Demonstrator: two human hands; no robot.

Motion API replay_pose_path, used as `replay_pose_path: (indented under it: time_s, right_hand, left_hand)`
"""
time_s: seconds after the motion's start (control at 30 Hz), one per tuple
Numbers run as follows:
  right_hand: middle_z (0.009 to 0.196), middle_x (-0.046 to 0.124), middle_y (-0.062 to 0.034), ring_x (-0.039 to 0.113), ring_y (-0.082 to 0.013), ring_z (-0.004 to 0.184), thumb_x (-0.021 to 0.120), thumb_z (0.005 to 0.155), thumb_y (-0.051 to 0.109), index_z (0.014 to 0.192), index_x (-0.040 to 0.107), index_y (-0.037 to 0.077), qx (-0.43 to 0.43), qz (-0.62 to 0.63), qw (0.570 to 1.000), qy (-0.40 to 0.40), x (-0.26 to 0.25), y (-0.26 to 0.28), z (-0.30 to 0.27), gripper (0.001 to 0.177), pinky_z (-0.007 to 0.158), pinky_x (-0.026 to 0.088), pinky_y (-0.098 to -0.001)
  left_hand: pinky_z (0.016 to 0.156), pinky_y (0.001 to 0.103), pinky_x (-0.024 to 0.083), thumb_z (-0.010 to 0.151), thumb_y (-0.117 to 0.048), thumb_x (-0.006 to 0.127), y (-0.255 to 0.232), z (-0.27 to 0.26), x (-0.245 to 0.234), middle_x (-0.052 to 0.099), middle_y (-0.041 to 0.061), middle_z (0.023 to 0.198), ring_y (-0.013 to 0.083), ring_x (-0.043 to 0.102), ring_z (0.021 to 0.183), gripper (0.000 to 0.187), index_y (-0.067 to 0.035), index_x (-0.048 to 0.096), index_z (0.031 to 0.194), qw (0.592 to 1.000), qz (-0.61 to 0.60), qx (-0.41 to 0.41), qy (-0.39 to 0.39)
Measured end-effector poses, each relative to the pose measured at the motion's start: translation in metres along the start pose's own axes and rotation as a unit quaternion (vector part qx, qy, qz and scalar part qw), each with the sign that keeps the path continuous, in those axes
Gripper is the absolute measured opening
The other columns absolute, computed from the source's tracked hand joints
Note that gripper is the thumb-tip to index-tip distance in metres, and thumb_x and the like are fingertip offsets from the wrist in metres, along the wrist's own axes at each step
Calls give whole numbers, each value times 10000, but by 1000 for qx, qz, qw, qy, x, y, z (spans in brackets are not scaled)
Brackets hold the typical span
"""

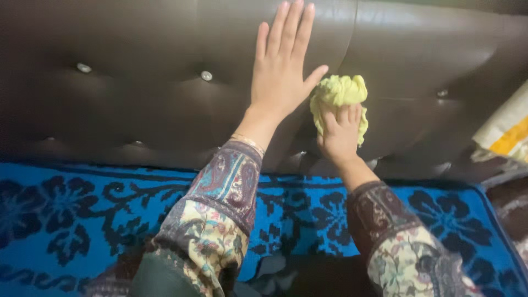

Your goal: The person wipes a brown tufted headboard with a yellow cloth, moving from the upper surface down to the side edge. The camera follows the wiping motion along the headboard and briefly shows the adjacent patterned carpet.

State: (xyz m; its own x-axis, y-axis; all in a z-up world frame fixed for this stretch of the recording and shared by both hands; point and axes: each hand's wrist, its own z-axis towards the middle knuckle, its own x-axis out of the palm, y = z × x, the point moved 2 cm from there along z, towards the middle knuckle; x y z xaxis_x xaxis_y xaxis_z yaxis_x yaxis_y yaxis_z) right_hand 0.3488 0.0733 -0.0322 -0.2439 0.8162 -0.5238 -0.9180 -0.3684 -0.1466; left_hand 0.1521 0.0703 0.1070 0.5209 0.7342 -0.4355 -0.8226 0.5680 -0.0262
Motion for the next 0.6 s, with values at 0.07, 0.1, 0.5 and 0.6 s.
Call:
replay_pose_path:
  time_s: [0.07, 0.1, 0.5, 0.6]
  right_hand:
    - [1290, 468, -284, 401, -529, 1326, 777, 745, 152, 1433, 602, 105, -4, -1, 1000, 5, 2, -4, 1, 711, 1186, 277, -667]
    - [1308, 467, -288, 396, -534, 1332, 772, 743, 152, 1440, 599, 105, -4, -2, 1000, 4, 2, -4, -1, 720, 1182, 273, -668]
    - [1477, 401, -296, 323, -572, 1385, 767, 727, 107, 1435, 571, 73, 90, 38, 995, 22, -9, 24, 5, 735, 1181, 279, -650]
    - [1500, 387, -302, 320, -557, 1401, 827, 827, 188, 1418, 572, 46, 70, 76, 995, 5, -20, 28, 6, 659, 1174, 291, -641]
  left_hand:
    - [1331, 527, 157, 979, -563, 742, 5, 1, 7, 261, 115, 1703, 295, 215, 1603, 964, -107, 227, 1655, 1000, 4, 7, -1]
    - [1329, 533, 155, 991, -565, 738, 8, 0, 11, 290, 123, 1689, 303, 231, 1591, 939, -102, 255, 1650, 1000, 6, 11, -1]
    - [1242, 604, 178, 1046, -444, 660, 12, -2, 16, 477, 241, 1501, 441, 359, 1434, 684, 27, 478, 1507, 997, -4, 63, -48]
    - [1250, 604, 157, 1067, -411, 662, 5, -3, 9, 476, 227, 1515, 429, 347, 1456, 631, 17, 477, 1493, 999, -28, -2, 18]
